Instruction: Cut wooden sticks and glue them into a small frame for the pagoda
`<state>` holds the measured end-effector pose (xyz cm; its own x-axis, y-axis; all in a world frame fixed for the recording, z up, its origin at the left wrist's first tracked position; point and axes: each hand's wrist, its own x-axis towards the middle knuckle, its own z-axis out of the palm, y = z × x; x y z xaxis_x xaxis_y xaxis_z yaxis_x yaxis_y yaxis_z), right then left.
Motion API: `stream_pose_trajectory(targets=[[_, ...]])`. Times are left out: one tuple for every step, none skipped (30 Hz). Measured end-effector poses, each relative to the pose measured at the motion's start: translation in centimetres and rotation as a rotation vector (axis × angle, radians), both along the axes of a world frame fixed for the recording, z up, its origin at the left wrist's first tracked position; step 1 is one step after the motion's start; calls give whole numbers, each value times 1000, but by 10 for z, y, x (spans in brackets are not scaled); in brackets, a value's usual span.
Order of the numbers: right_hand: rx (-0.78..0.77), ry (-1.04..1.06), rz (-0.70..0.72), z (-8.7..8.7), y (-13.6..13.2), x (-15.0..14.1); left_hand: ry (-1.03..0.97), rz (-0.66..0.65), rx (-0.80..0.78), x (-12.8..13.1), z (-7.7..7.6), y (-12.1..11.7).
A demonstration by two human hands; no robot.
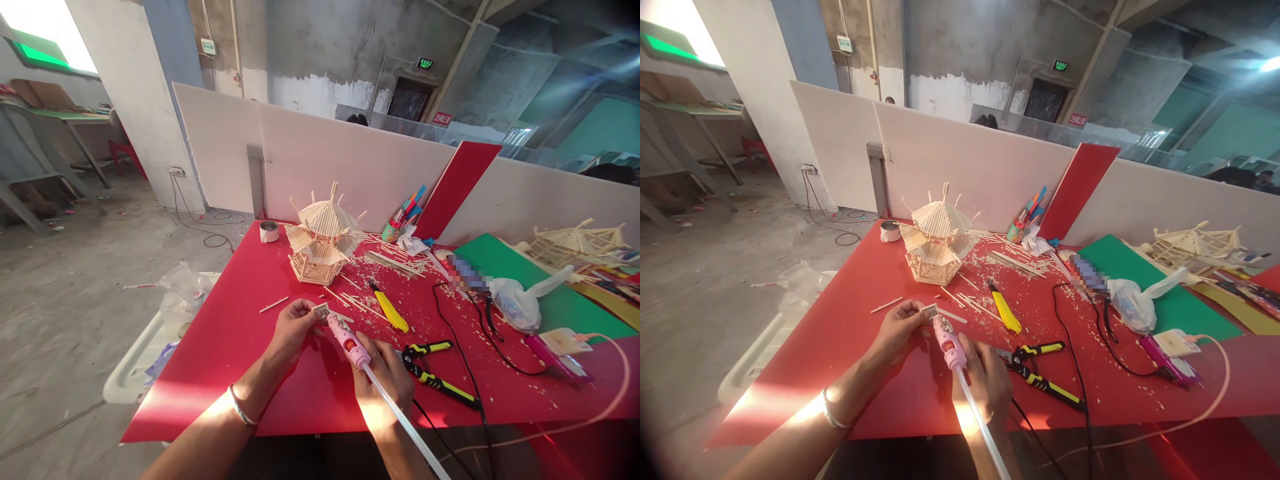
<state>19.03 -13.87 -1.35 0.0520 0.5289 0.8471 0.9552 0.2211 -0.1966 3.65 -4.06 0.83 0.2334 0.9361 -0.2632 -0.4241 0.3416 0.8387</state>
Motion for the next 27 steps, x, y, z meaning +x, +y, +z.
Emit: stream_pose_trajectory(targets=[[0,-1,-1,0,0,0,1,0,-1,0,0,0],[1,-3,-1,0,0,0,2,-2,-1,0,0,0],[2,-4,0,-1,0,0,4,-4,-2,0,-1,0],[4,-4,1,-1,0,1,5,-4,-2,0,-1,1],[5,-3,1,-1,0,1,6,-4,-2,0,-1,1],[5,0,2,-1,0,1,6,-3,-2,0,-1,1],[5,3,4,-1,0,1,7,-3,-3,0,-1,1],[4,8,9,-1,0,1,8,-3,-3,0,-1,1],[5,13,16,-1,0,1,10,-4,-4,0,-1,1],[6,17,22,-1,0,1,10,-5,-5,0,-1,1],[9,20,27,-1,0,1,11,-6,-7,0,-1,1],[12,22,30,-1,0,1,10,-7,-8,0,-1,1],[13,22,30,0,0,1,9,-8,-10,0,-1,1],[12,22,30,0,0,1,8,-8,-10,0,-1,1],[10,22,30,0,0,1,7,-8,-10,0,-1,1],[8,21,31,0,0,1,6,-8,-9,0,-1,1],[7,20,31,0,0,1,4,-9,-7,1,-1,1],[7,18,30,0,1,2,1,-11,-4,1,-1,1],[8,16,28,0,1,2,-4,-15,-1,1,-2,1],[9,12,24,0,1,2,-9,-20,2,2,-2,0],[9,7,18,-1,1,2,-14,-24,4,2,-2,0],[8,3,15,-1,2,2,-18,-25,5,2,-2,0],[6,1,13,-1,2,2,-21,-22,5,2,-2,0],[4,0,13,-1,2,2,-23,-19,5,1,-2,0],[3,3,17,0,3,2,-24,-17,5,1,-2,-1],[2,9,24,0,3,2,-24,-16,6,1,-2,-1],[1,17,32,0,3,2,-25,-17,7,1,-1,-1]])
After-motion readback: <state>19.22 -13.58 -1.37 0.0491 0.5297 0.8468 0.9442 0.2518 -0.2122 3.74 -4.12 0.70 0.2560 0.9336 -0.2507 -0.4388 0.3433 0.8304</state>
